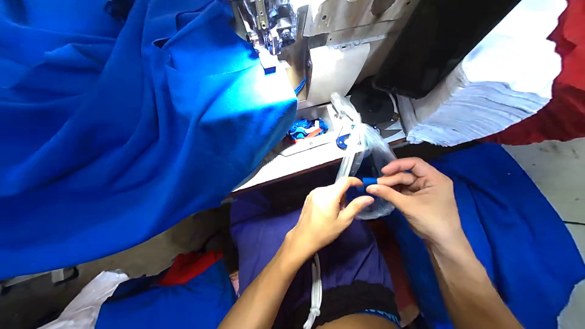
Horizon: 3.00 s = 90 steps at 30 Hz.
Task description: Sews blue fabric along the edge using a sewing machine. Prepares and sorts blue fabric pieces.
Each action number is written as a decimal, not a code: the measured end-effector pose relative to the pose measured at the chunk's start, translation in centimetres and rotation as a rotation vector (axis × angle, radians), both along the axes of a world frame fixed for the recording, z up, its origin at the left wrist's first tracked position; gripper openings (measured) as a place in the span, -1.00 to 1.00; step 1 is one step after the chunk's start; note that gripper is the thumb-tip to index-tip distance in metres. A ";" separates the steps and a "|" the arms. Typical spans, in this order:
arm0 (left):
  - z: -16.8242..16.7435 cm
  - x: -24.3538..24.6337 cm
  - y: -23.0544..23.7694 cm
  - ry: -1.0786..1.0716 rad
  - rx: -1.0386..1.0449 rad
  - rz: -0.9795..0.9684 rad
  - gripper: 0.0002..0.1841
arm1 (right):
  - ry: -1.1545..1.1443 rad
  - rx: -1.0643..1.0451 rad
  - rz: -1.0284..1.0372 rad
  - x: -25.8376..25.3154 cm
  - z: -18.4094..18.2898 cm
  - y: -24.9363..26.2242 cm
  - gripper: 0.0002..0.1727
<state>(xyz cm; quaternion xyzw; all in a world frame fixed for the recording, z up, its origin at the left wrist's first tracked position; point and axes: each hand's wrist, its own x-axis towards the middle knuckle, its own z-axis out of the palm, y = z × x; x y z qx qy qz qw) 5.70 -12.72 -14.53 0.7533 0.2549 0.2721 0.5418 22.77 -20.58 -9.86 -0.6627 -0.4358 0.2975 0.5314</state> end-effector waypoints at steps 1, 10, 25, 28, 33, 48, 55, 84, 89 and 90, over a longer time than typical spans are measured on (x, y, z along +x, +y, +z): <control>-0.4 0.3 0.1 -0.063 -0.053 -0.010 -0.65 | -0.007 -0.002 0.003 -0.2 -0.1 0.0 -0.59; -1.3 1.0 -0.3 -0.272 -0.216 0.045 -0.79 | 0.116 0.017 0.049 0.0 -0.3 0.4 -0.65; 3.3 -1.7 -0.2 -0.335 -0.346 0.162 -0.54 | 0.070 0.204 0.432 -1.4 5.3 2.6 -0.68; 6.0 -3.0 0.7 -0.554 -0.607 0.293 -0.63 | 0.100 0.208 0.473 -3.8 4.2 3.2 -0.68; 7.7 -4.5 2.7 -0.564 -0.552 0.460 -0.84 | 0.115 0.251 0.482 -4.9 3.9 4.0 -0.67; 10.1 -5.8 6.3 -0.483 0.070 0.547 -0.82 | 0.197 0.306 0.377 -7.0 2.9 6.9 -0.72; 13.4 -4.3 9.6 -0.577 0.048 0.417 -0.81 | 0.301 0.350 0.325 -7.7 2.0 9.5 -0.87; 14.3 -5.0 12.7 -0.046 0.441 0.400 -0.80 | 0.251 0.035 0.438 -6.8 0.4 12.6 -0.85; 14.5 -5.0 12.7 -0.047 0.440 0.387 -0.80 | 0.272 0.059 0.436 -6.9 0.3 12.5 -0.85; 14.6 -4.9 12.8 -0.047 0.440 0.384 -0.80 | 0.273 0.070 0.436 -6.9 0.3 12.5 -0.85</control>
